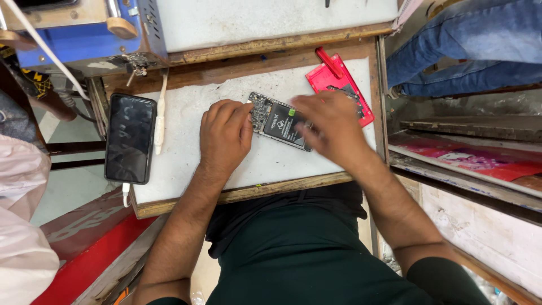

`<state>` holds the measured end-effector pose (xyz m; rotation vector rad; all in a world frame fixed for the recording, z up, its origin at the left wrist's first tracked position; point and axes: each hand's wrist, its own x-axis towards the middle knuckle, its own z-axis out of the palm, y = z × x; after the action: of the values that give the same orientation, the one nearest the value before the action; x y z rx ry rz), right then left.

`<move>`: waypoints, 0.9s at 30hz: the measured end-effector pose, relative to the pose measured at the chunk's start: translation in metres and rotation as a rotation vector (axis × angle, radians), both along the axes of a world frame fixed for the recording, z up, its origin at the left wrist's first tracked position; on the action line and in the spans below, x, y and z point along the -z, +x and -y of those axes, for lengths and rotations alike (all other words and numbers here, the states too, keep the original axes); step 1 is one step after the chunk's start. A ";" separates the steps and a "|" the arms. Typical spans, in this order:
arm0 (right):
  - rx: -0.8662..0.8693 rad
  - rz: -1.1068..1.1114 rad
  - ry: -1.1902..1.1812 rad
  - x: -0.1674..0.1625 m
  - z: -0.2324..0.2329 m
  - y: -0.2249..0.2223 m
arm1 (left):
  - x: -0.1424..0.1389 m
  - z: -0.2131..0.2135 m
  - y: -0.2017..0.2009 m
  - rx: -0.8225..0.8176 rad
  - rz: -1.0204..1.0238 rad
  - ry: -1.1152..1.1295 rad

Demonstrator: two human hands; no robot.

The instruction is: The person disassembles a smartphone, removes the motherboard, and then reassembles it with a new battery. They use a screwdriver to remove screws and a plastic tool to pry open the device.

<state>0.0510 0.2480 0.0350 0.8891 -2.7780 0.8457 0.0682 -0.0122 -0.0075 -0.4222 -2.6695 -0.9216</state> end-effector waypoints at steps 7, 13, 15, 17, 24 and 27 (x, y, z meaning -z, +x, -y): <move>0.466 -0.077 0.094 -0.001 -0.039 -0.010 | -0.002 0.006 -0.003 -0.088 0.022 0.255; 0.477 -0.092 0.144 0.009 -0.036 -0.017 | -0.003 0.005 -0.003 -0.089 0.020 0.270; 0.468 -0.085 0.146 0.008 -0.035 -0.018 | -0.002 0.006 -0.003 -0.101 0.024 0.296; 0.449 -0.105 0.083 0.007 -0.036 -0.018 | -0.001 0.007 -0.003 -0.106 0.036 0.320; 0.427 -0.250 -0.056 0.005 -0.032 -0.020 | 0.001 0.007 -0.003 -0.099 0.032 0.330; 0.398 -0.285 -0.028 0.006 -0.030 -0.021 | 0.000 0.006 -0.002 -0.086 0.010 0.339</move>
<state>0.0296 0.2782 0.0292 0.3892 -2.5540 0.6326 0.0661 -0.0183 -0.0071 -0.2241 -2.4505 -1.3190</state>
